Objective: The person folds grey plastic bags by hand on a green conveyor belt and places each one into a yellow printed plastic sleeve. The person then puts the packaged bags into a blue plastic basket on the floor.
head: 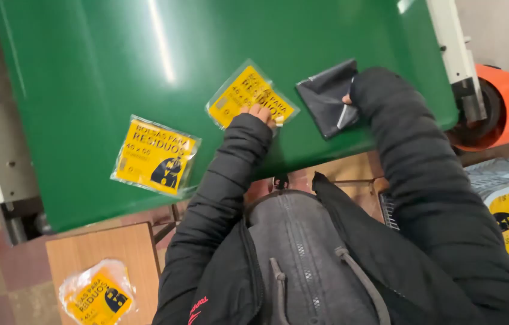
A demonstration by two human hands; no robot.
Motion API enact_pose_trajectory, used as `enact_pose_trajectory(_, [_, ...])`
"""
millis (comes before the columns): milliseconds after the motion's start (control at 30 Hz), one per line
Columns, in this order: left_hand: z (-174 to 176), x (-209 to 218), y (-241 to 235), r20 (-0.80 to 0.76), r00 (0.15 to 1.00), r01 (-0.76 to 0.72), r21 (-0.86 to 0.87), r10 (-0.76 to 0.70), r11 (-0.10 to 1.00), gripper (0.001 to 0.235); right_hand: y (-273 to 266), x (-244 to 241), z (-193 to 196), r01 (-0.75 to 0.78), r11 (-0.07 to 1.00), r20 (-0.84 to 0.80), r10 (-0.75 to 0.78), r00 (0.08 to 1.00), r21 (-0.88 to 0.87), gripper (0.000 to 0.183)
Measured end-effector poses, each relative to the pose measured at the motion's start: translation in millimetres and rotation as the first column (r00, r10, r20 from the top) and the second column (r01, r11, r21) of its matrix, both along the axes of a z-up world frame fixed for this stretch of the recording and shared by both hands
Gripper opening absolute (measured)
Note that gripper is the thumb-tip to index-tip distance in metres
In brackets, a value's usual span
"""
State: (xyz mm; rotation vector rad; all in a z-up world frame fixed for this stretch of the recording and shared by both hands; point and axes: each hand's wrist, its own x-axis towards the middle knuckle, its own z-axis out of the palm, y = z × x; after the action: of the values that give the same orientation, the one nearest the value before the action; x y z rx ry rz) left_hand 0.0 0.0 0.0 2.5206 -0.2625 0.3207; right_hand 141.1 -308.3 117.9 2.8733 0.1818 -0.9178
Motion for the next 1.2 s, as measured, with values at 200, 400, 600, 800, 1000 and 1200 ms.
enact_pose_trajectory(200, [13.2,10.3,1.3,-0.215,0.97,0.128,0.064,-0.112,0.99,0.023,-145.4,-21.4,-131.4,0.665,0.386,-0.627,-0.237,0.742,0.64,0.058])
enact_pose_trajectory(400, [9.1,23.3,13.1,0.006,0.924,0.347,0.402,-0.382,0.847,0.01,-47.2,-120.3,-83.1,0.666,-0.05,-0.668,-0.039,0.743,0.744,0.063])
enact_pose_trajectory(600, [-18.0,29.4,21.4,0.093,0.924,0.326,0.316,-0.371,0.891,0.007,-4.9,-153.1,-108.6,0.461,-0.178,-0.488,-0.159,0.858,0.869,0.059])
enact_pose_trajectory(800, [49.9,11.8,1.6,-0.216,0.968,0.12,-0.058,-0.13,0.991,0.038,24.8,-165.7,-78.9,0.283,0.248,-0.2,-0.313,0.928,0.926,0.056])
enact_pose_trajectory(1000, [14.1,3.8,22.9,-0.165,0.979,0.113,-0.067,-0.123,0.991,0.047,7.1,-158.1,-57.5,0.339,0.303,-0.161,-0.486,0.859,0.891,0.049])
enact_pose_trajectory(1200, [12.6,10.4,17.3,-0.087,0.982,0.16,-0.074,-0.166,0.984,0.05,18.1,-154.7,-59.5,0.204,0.398,-0.037,-0.388,0.921,0.894,0.051])
